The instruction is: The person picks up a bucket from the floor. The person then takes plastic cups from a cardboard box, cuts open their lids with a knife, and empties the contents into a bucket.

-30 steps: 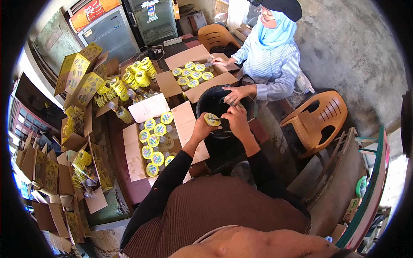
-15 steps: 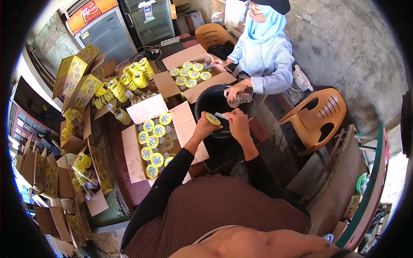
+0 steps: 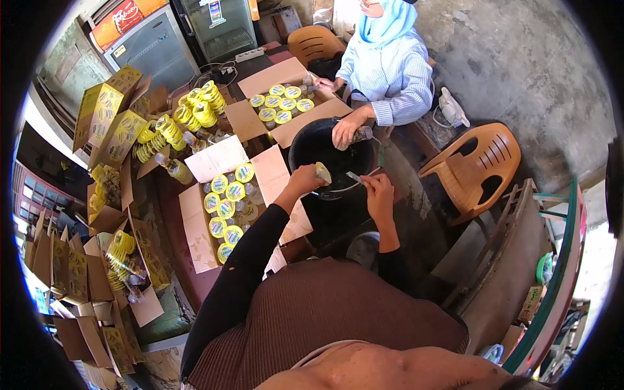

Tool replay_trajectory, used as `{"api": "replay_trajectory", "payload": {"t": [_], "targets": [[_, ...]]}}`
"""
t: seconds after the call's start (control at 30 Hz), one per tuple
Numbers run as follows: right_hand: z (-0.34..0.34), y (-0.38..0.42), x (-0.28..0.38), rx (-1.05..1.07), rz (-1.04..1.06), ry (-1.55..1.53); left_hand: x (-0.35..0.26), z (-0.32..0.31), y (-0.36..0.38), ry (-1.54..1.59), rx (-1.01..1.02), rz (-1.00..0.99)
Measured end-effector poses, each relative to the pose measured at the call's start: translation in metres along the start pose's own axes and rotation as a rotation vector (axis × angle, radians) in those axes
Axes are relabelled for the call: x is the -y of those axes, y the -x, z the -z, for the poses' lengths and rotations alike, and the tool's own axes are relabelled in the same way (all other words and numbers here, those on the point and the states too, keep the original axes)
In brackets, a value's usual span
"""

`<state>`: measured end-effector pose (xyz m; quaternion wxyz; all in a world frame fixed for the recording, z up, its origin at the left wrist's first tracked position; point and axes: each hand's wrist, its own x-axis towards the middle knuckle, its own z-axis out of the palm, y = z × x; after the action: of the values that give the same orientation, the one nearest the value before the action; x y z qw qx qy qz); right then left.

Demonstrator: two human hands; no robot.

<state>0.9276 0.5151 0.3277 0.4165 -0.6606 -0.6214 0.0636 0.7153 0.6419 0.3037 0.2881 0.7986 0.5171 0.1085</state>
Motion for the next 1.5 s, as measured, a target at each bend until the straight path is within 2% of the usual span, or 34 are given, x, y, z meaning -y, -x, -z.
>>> {"api": "replay_trajectory", "payload": {"t": [0.2,0.73,0.9,1.03,1.1,1.27,1.33,1.37,1.43,1.5], "targets": [[0.008,0.014,-0.004,0.009,-0.045,0.015,-0.004,-0.010,-0.007,-0.251,0.035,-0.018],[0.012,0.024,-0.010,-0.013,-0.038,0.009,-0.018,-0.006,-0.009,-0.412,0.123,-0.020],[0.012,0.024,-0.014,-0.031,-0.025,0.016,-0.018,-0.010,0.001,-0.393,-0.022,-0.036],[0.011,0.023,-0.016,0.000,-0.031,-0.013,-0.014,-0.016,-0.004,-0.386,-0.022,-0.006],[0.009,0.023,-0.015,0.008,-0.010,-0.026,-0.015,-0.017,-0.002,-0.437,-0.022,-0.055],[0.007,0.020,-0.020,-0.008,0.009,-0.041,-0.025,-0.032,0.002,-0.575,-0.064,0.030],[0.008,0.020,-0.023,0.014,0.011,-0.024,-0.023,-0.036,0.005,-0.582,-0.294,-0.005],[0.009,0.021,-0.024,0.016,-0.002,0.002,-0.022,-0.037,0.005,-0.575,-0.297,0.015],[0.010,0.022,-0.024,0.048,-0.020,-0.001,-0.025,-0.030,0.005,-0.567,-0.142,0.054],[0.009,0.023,-0.028,0.034,-0.027,-0.034,-0.032,-0.034,0.009,-0.588,-0.148,0.061]]}}
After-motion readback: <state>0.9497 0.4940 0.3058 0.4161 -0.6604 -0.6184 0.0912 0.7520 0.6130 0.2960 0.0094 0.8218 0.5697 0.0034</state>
